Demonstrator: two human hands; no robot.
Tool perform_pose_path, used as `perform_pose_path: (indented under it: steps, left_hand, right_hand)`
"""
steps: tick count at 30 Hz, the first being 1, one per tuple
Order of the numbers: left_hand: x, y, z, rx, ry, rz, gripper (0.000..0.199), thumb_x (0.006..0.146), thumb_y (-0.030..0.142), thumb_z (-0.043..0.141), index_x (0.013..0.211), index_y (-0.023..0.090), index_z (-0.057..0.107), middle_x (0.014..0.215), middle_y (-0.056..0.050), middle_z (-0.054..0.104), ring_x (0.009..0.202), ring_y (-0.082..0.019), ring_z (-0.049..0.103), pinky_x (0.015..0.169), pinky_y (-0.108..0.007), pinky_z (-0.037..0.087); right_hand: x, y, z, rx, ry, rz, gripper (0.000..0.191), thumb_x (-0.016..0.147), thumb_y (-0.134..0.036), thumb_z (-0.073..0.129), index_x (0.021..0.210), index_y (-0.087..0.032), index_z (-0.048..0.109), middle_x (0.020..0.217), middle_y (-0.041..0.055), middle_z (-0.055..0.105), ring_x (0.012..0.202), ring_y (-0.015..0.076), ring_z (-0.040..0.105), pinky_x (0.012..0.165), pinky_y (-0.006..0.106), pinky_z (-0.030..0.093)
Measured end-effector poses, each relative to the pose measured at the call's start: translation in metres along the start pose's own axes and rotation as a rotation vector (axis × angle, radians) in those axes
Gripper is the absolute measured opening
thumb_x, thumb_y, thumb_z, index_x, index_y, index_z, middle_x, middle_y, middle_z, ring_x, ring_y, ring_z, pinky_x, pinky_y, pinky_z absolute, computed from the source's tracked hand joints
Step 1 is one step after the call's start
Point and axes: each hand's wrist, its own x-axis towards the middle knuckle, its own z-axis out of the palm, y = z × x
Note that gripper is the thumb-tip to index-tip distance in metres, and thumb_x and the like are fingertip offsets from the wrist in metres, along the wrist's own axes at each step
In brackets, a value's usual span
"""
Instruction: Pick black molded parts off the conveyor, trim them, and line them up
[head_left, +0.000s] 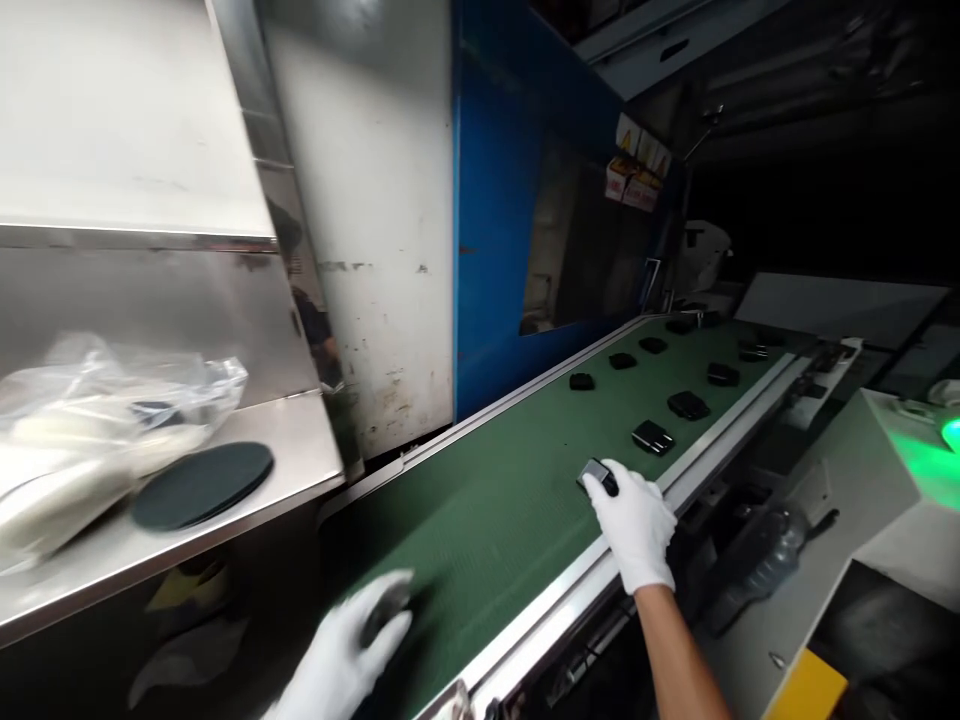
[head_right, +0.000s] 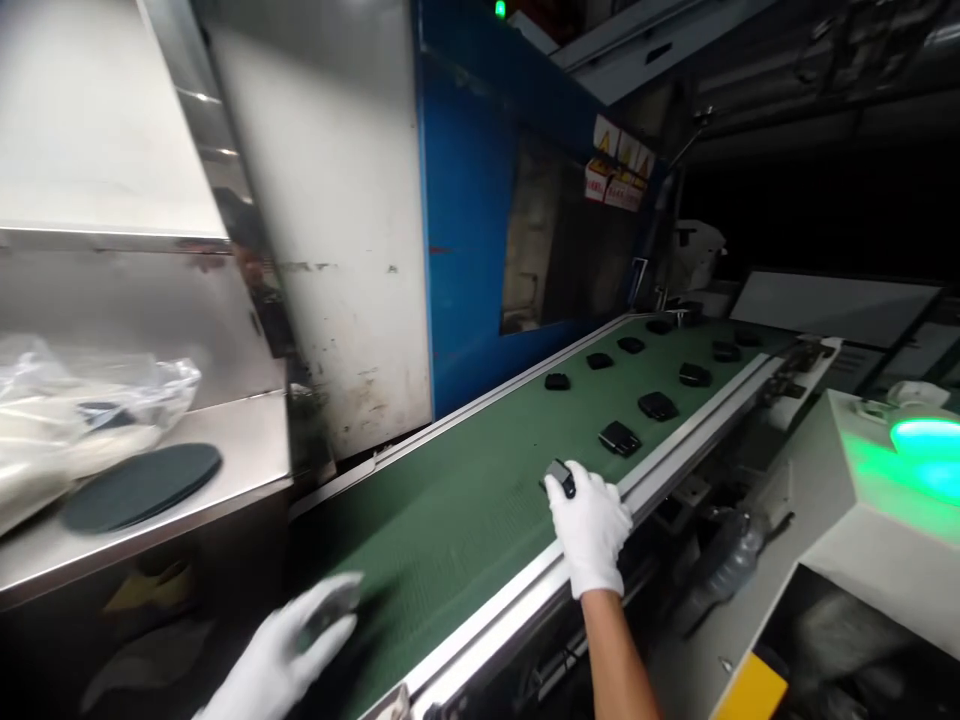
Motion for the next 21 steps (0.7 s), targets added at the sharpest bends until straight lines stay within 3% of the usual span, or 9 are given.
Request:
perform_pose_path:
  steps: [2, 6, 9, 12, 14, 16, 18, 21]
  left_hand:
    - [0.071, 0.054, 0.02, -0.034, -0.055, 0.114, 0.036, 0.08, 0.044, 0.063, 0.107, 0.022, 0.07, 0.101, -0.003, 0.075, 0.091, -0.024, 0.069, 0.087, -0.034, 0.055]
    - [0.203, 0.146, 0.083, -0.087, -0.063, 0.278, 0.032, 0.081, 0.035, 0.065, 0.108, 0.018, 0.068, 0.1, -0.006, 0.073, 0.092, -0.023, 0.066, 0.091, -0.034, 0.05]
    - [0.287, 0.198, 0.136, -0.145, -0.036, 0.219, 0.036, 0.088, 0.036, 0.063, 0.114, 0.011, 0.062, 0.11, -0.011, 0.069, 0.099, -0.021, 0.064, 0.094, -0.037, 0.049]
    - [0.347, 0.241, 0.175, -0.177, -0.077, 0.056, 0.033, 0.091, 0.041, 0.061, 0.106, 0.011, 0.063, 0.104, -0.008, 0.067, 0.093, -0.021, 0.065, 0.084, -0.04, 0.054]
    - [0.368, 0.262, 0.191, -0.199, -0.134, -0.019, 0.028, 0.091, 0.037, 0.062, 0.103, 0.012, 0.064, 0.1, -0.005, 0.066, 0.089, -0.02, 0.065, 0.078, -0.037, 0.056]
    - [0.374, 0.276, 0.2, -0.233, -0.202, -0.05, 0.023, 0.09, 0.031, 0.064, 0.104, 0.012, 0.063, 0.101, -0.005, 0.066, 0.088, -0.019, 0.065, 0.076, -0.035, 0.057]
    - [0.364, 0.282, 0.201, -0.286, -0.281, -0.048, 0.021, 0.09, 0.027, 0.064, 0.104, 0.012, 0.063, 0.101, -0.006, 0.066, 0.087, -0.017, 0.065, 0.075, -0.034, 0.058]
    - [0.322, 0.279, 0.19, -0.423, -0.394, -0.003, 0.02, 0.09, 0.025, 0.064, 0.103, 0.011, 0.063, 0.099, -0.006, 0.067, 0.083, -0.016, 0.065, 0.072, -0.032, 0.058]
  right_hand:
    - [-0.006, 0.0, 0.0, 0.013, -0.017, -0.034, 0.044, 0.088, -0.051, 0.048, 0.125, -0.03, 0.06, 0.108, 0.0115, 0.071, 0.102, 0.0333, 0.059, 0.08, 0.046, 0.041]
    - [-0.006, 0.0, 0.004, 0.053, -0.031, -0.064, 0.042, 0.086, -0.049, 0.054, 0.126, -0.034, 0.06, 0.107, 0.0095, 0.071, 0.096, 0.0293, 0.062, 0.085, 0.044, 0.041]
    - [-0.004, 0.0, 0.007, 0.06, -0.031, -0.07, 0.042, 0.086, -0.047, 0.056, 0.125, -0.034, 0.06, 0.106, 0.009, 0.072, 0.095, 0.03, 0.063, 0.086, 0.045, 0.041]
    - [-0.005, -0.001, 0.006, 0.066, -0.024, -0.081, 0.04, 0.087, -0.045, 0.056, 0.123, -0.031, 0.061, 0.104, 0.0102, 0.072, 0.096, 0.0313, 0.062, 0.086, 0.045, 0.041]
    - [-0.006, -0.003, 0.005, 0.081, -0.017, -0.088, 0.038, 0.087, -0.044, 0.057, 0.122, -0.03, 0.061, 0.102, 0.0095, 0.072, 0.096, 0.0312, 0.062, 0.087, 0.045, 0.041]
    - [-0.007, -0.005, 0.007, 0.091, -0.01, -0.096, 0.036, 0.086, -0.043, 0.059, 0.119, -0.03, 0.061, 0.099, 0.0082, 0.072, 0.095, 0.0309, 0.063, 0.087, 0.045, 0.04]
    - [-0.005, -0.005, 0.01, 0.097, 0.003, -0.12, 0.031, 0.084, -0.041, 0.06, 0.114, -0.03, 0.063, 0.095, 0.006, 0.073, 0.094, 0.0302, 0.063, 0.085, 0.044, 0.039]
    - [0.002, 0.001, 0.011, 0.111, 0.021, -0.15, 0.027, 0.084, -0.041, 0.059, 0.106, -0.028, 0.067, 0.09, 0.0076, 0.073, 0.089, 0.0312, 0.063, 0.082, 0.044, 0.04]
